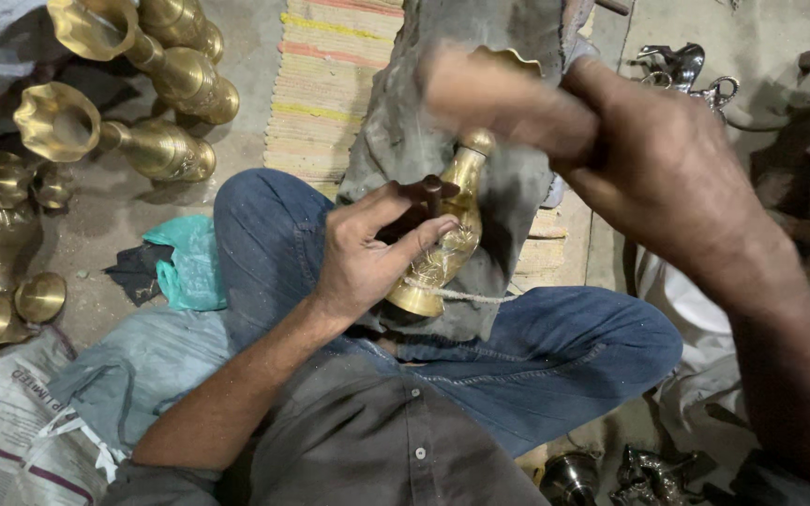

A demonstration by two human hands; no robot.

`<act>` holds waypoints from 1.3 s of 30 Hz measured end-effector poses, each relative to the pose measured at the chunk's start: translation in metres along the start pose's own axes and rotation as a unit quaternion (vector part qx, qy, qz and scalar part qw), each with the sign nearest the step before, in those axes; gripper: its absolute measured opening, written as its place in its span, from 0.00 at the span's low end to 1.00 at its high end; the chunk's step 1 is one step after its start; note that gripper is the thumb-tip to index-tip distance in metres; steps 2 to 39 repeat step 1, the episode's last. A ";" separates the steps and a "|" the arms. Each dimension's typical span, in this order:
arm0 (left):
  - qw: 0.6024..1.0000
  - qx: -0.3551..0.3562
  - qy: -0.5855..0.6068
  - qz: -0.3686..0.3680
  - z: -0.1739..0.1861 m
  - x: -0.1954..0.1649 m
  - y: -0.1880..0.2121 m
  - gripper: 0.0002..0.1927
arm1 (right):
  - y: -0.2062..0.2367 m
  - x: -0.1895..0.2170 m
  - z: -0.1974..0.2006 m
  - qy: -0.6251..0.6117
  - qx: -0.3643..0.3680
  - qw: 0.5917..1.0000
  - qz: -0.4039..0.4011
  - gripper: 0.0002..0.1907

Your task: The person sits cross-legged on the floor holding a chisel against an engraved brass vase resting on a lap cushion and repeatedly strikes the chisel with a wooden mallet, repositioning the chisel around the vase's decorated surface to work the metal.

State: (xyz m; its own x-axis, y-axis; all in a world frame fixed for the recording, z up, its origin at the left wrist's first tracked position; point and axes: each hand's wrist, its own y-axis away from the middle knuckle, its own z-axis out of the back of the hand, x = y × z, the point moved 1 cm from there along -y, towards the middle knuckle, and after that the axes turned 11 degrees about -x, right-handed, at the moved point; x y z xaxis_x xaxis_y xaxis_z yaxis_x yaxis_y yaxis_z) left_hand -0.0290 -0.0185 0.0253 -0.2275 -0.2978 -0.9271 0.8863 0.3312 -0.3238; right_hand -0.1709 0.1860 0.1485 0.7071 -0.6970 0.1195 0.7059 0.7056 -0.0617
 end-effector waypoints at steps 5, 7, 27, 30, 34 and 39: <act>1.000 -0.002 -0.013 0.013 0.000 0.001 0.000 0.13 | 0.001 -0.001 0.000 -0.068 0.043 0.994 -0.072 0.16; 1.000 -0.002 -0.013 0.013 0.000 0.001 0.000 0.13 | 0.001 -0.001 0.000 -0.068 0.043 0.994 -0.072 0.16; 1.000 -0.002 -0.013 0.013 0.000 0.001 0.000 0.13 | 0.001 -0.001 0.000 -0.068 0.043 0.994 -0.072 0.16; 1.000 -0.002 -0.013 0.013 0.000 0.001 0.000 0.13 | 0.001 -0.001 0.000 -0.068 0.043 0.994 -0.072 0.16; 1.000 -0.002 -0.013 0.013 0.000 0.001 0.000 0.13 | 0.001 -0.001 0.000 -0.068 0.043 0.994 -0.072 0.16; 1.000 -0.002 -0.013 0.013 0.000 0.001 0.000 0.13 | 0.001 -0.001 0.000 -0.068 0.043 0.994 -0.072 0.16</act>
